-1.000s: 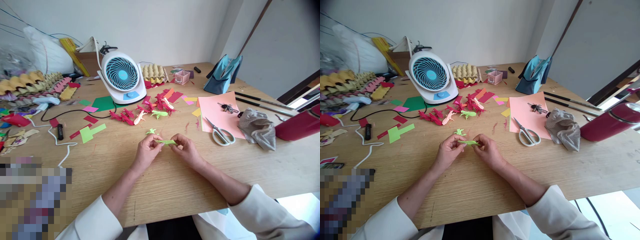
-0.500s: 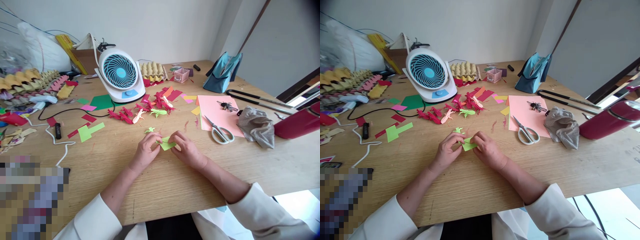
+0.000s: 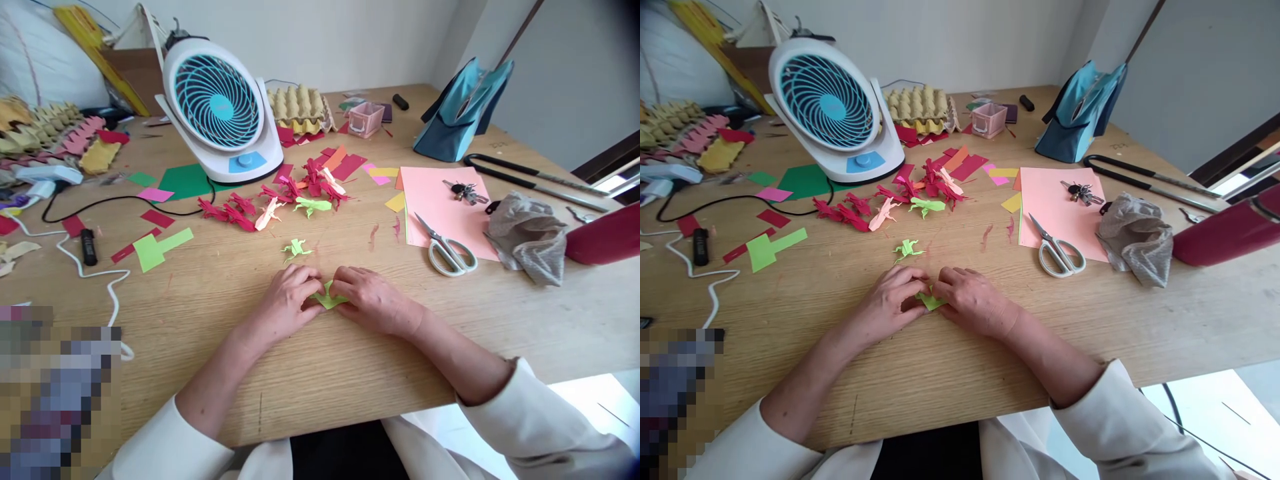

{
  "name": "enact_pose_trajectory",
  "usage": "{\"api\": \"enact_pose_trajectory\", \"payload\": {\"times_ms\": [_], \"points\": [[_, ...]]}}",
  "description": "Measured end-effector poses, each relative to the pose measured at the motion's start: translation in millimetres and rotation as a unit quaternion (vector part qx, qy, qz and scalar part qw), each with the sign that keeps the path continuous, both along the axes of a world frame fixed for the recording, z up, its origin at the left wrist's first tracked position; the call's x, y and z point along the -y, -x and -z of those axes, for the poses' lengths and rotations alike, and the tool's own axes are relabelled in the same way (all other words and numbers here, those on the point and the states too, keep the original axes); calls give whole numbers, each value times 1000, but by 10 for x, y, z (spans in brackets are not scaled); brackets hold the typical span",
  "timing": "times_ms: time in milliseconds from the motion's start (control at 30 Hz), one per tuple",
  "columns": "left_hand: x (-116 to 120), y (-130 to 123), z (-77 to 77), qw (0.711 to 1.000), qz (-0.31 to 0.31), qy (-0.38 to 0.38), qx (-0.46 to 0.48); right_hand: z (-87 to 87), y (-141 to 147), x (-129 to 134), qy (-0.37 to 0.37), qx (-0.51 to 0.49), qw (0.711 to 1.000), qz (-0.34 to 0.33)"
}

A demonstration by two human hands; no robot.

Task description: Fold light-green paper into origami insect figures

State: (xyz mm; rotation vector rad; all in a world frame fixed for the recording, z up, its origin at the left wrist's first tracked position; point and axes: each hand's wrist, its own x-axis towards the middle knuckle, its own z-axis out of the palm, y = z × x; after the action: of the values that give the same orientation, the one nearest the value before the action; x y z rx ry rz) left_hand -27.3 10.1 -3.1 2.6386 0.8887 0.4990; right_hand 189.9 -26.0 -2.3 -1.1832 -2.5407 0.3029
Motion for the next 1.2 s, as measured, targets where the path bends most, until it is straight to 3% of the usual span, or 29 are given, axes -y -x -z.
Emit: {"api": "enact_pose_trajectory", "payload": {"times_ms": [167,433,667,1200], "points": [[111,-5,-43,1000,6,6,19,1,-4,14,13,-1,1000,-7],[159,-46,8,999,35,7,2,-14,-27,12,48,-32,998,-34],[212,-61,7,1000,5,2,-10,-39,-59,-7,80,-52,995,-39],[256,-175,-9,997,-66,17,-26,-87,7,18,133,-57,989,35]]}}
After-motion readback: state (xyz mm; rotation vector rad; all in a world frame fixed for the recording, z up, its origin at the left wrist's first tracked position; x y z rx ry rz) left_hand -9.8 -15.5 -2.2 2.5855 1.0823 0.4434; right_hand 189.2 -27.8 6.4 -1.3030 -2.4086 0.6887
